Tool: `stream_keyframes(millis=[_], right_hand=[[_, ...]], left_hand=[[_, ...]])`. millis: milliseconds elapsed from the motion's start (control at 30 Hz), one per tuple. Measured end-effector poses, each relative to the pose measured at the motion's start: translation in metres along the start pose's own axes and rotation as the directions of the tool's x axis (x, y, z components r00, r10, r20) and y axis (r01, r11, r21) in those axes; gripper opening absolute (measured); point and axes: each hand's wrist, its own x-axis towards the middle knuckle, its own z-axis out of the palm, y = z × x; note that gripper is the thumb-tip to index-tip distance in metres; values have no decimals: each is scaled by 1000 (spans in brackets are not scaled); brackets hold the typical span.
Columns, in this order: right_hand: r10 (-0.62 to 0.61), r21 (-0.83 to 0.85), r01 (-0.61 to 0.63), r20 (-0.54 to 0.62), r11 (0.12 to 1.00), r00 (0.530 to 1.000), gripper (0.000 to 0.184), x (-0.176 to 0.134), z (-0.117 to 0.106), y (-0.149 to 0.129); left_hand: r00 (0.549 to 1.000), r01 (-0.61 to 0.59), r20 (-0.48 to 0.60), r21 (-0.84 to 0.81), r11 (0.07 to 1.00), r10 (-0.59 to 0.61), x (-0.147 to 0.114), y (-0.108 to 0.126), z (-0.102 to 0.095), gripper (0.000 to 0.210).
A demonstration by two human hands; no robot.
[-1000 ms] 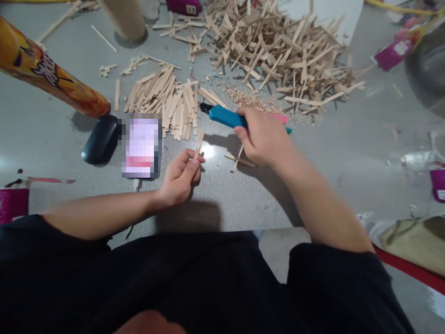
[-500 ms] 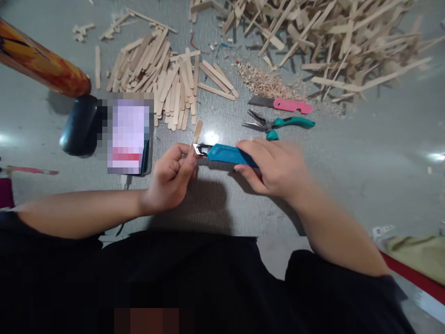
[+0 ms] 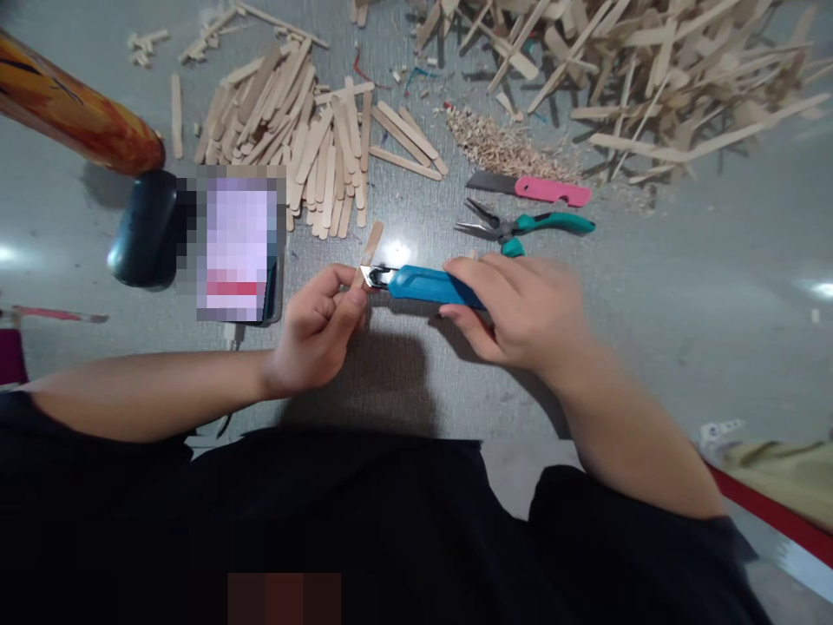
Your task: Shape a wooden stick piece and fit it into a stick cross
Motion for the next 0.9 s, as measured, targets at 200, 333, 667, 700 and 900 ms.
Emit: stream_keyframes(millis=[200, 333, 667, 700, 900], right_hand=[[-46, -97, 39, -78, 995, 996, 40, 2, 2, 3], [-19, -217, -48, -297, 975, 955, 46, 5, 5, 16], [-109, -27, 106, -134, 994, 985, 33, 2, -3, 8], [-116, -20, 114, -131, 993, 985, 33, 2, -3, 7], [-111, -4, 112, -131, 994, 985, 36, 2, 0, 7]], left_hand=[[1000, -8, -7, -59, 998, 8, 0, -4, -1, 33], [989, -142, 22, -84, 986, 144, 3, -5, -4, 24], [986, -164, 17, -151, 975, 168, 3, -4, -3, 13], [986, -159, 16, -157, 975, 163, 4, -3, -3, 13], [997, -69, 24, -132, 989, 73, 5, 3, -4, 24]])
